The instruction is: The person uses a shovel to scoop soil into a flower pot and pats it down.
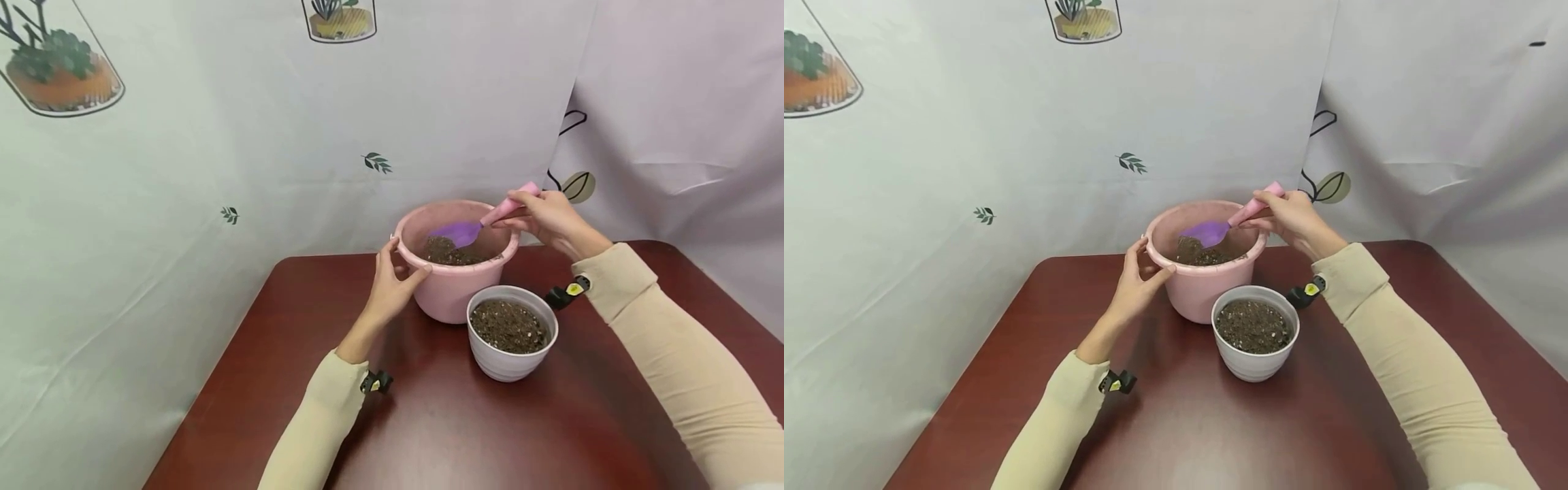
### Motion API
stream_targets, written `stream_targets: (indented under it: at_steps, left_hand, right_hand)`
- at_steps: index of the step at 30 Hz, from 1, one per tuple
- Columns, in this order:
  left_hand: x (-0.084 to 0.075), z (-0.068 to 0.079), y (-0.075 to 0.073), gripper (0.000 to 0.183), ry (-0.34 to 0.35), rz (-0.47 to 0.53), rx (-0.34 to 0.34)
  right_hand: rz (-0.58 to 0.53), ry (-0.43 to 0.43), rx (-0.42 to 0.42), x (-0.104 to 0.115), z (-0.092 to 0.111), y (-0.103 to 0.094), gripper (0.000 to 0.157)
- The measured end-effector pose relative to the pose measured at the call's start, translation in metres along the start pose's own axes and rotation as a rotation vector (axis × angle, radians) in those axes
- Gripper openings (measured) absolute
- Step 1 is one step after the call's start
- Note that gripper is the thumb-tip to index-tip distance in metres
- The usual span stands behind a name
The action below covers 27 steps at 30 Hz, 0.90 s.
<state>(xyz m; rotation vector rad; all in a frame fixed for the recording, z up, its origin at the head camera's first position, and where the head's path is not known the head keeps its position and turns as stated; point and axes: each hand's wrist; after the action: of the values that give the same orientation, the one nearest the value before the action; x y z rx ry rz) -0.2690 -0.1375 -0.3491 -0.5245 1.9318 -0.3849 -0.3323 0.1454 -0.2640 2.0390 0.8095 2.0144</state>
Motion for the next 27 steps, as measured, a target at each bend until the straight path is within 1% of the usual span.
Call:
stream_targets:
  at_steps: [2, 4, 6, 10, 13, 16, 17, 19, 22, 25, 27]
  left_hand:
    - [-0.004, -0.002, 0.0, 0.085, 0.006, 0.007, -0.004]
    - [-0.009, -0.001, 0.001, 0.086, -0.004, 0.007, -0.011]
    - [-0.016, 0.005, 0.002, 0.087, -0.03, 0.013, -0.02]
    - [-0.034, 0.025, 0.007, 0.087, -0.058, 0.019, -0.054]
    - [-0.045, 0.039, 0.014, 0.083, -0.03, -0.006, -0.079]
    - [-0.053, 0.051, 0.023, 0.078, 0.015, -0.039, -0.073]
    - [-0.055, 0.054, 0.026, 0.077, 0.029, -0.046, -0.058]
    - [-0.057, 0.061, 0.032, 0.074, 0.055, -0.054, -0.013]
    - [-0.056, 0.069, 0.042, 0.074, 0.057, -0.072, 0.094]
    - [-0.05, 0.074, 0.052, 0.081, 0.037, -0.129, 0.215]
    - [-0.044, 0.077, 0.056, 0.088, 0.037, -0.184, 0.273]
  right_hand:
    - [-0.027, -0.016, 0.017, 0.007, 0.004, -0.005, 0.035]
    - [-0.042, -0.036, 0.018, 0.012, 0.01, -0.01, 0.036]
    - [-0.057, -0.045, 0.032, 0.017, 0.018, -0.015, 0.038]
    - [-0.062, -0.062, 0.046, 0.026, 0.041, -0.025, 0.037]
    - [-0.058, -0.096, 0.096, 0.034, 0.061, -0.034, 0.036]
    - [-0.062, -0.116, 0.139, 0.042, 0.082, -0.044, 0.036]
    - [-0.062, -0.112, 0.145, 0.044, 0.089, -0.047, 0.036]
    - [-0.065, -0.098, 0.118, 0.047, 0.102, -0.052, 0.035]
    - [-0.028, -0.07, 0.022, 0.045, 0.12, -0.059, 0.031]
    - [0.074, -0.07, -0.069, 0.032, 0.134, -0.065, 0.03]
    - [0.183, -0.092, -0.1, 0.018, 0.14, -0.065, 0.03]
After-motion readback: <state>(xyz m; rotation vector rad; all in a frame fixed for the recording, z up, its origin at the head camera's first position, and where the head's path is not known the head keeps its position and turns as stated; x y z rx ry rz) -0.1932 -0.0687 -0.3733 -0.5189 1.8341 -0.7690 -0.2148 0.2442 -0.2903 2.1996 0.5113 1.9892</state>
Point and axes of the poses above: each hand's wrist, its own z-axis away from the middle knuckle, its own y-axis out of the palm, x = y × z, and after that the axes turned 13 degrees about -z, right-handed
